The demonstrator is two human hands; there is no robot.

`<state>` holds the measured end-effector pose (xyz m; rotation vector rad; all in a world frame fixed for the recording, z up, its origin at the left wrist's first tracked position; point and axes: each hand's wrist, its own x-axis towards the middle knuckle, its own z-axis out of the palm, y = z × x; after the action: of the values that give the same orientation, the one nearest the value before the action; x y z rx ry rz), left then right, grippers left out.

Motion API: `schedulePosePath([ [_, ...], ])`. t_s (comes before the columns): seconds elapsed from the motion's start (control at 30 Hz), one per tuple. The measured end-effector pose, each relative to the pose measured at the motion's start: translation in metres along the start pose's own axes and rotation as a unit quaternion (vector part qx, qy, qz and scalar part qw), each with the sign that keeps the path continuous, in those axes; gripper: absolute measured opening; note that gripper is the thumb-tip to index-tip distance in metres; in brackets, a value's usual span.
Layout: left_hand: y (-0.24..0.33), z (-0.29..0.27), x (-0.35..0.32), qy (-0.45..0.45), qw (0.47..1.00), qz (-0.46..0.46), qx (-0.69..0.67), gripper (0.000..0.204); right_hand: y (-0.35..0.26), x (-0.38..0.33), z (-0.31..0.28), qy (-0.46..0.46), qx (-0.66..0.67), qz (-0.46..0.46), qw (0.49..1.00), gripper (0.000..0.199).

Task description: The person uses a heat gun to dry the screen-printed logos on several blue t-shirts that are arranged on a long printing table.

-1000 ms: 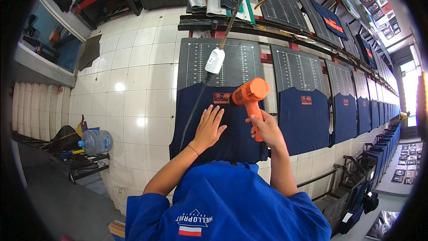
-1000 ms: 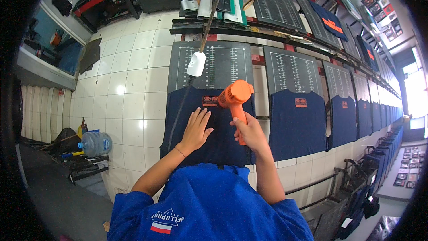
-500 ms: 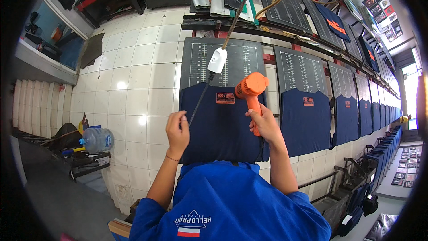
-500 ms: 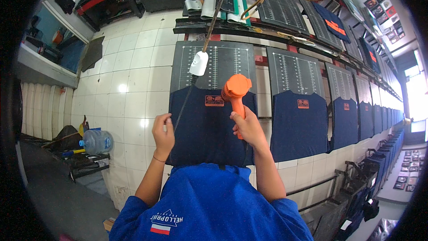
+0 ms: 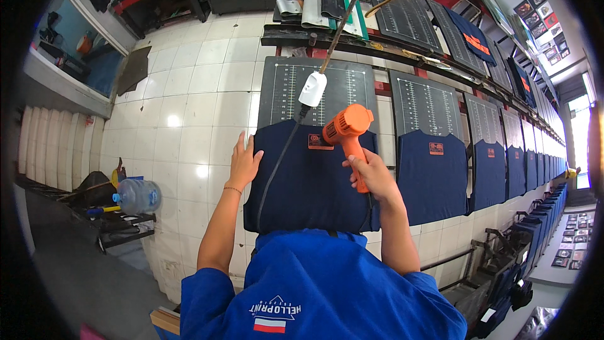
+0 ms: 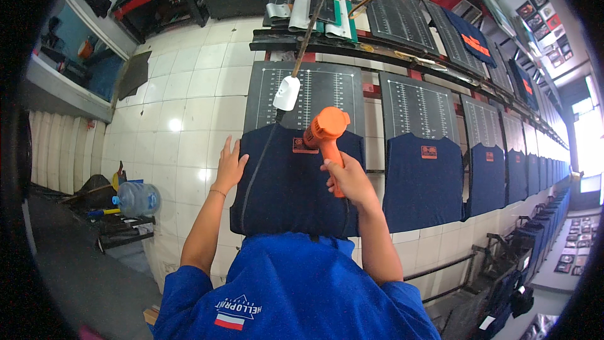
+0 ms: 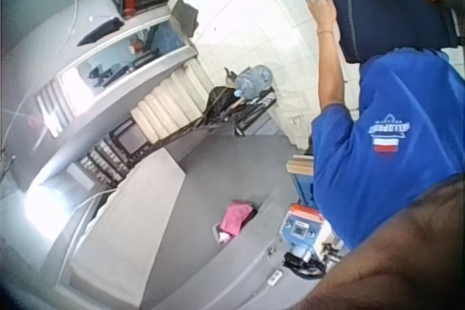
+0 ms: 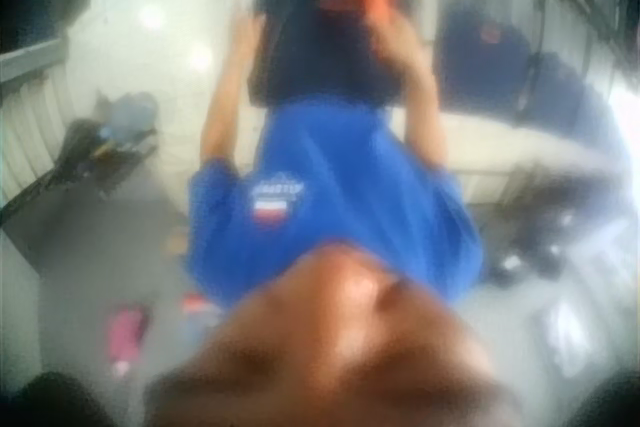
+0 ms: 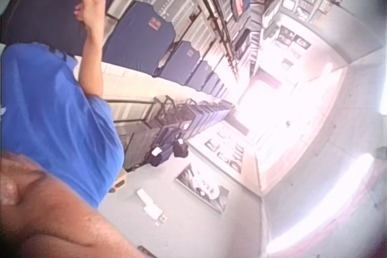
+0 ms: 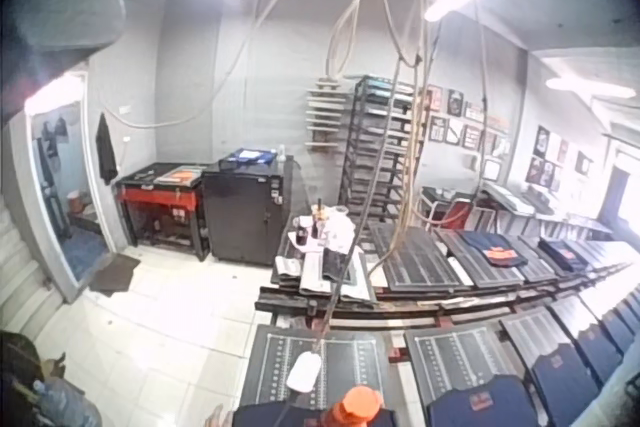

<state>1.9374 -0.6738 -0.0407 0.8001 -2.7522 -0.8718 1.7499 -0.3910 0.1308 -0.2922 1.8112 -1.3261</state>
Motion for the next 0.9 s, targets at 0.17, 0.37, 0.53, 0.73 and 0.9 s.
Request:
schedulePosePath([
  [0.17, -0.029, 0.027, 0.003, -0.020, 0.987, -0.040, -0.155, 0.053, -0.005, 0.002, 0.010, -0.009, -0.020, -0.021, 1.000, 0.038],
  [0.37, -0.006, 0.031, -0.013, 0.072, 0.973, -0.103, -0.191, 0.046, -0.004, 0.009, 0.017, -0.021, -0.007, -0.027, 0.999, 0.034],
  [0.53, 0.034, 0.013, -0.033, 0.209, 0.968, -0.032, -0.135, 0.041, -0.010, 0.015, 0.015, -0.051, -0.015, -0.008, 0.999, 0.038],
  [0.73, 0.084, -0.019, -0.090, -0.044, 0.841, -0.174, -0.511, 0.031, -0.009, 0.024, 0.017, -0.057, -0.020, -0.010, 0.998, 0.033],
  [0.9, 0.081, -0.008, -0.140, 0.016, 0.903, -0.184, -0.388, 0.032, -0.003, 0.015, 0.012, -0.136, -0.021, 0.006, 0.990, 0.032],
])
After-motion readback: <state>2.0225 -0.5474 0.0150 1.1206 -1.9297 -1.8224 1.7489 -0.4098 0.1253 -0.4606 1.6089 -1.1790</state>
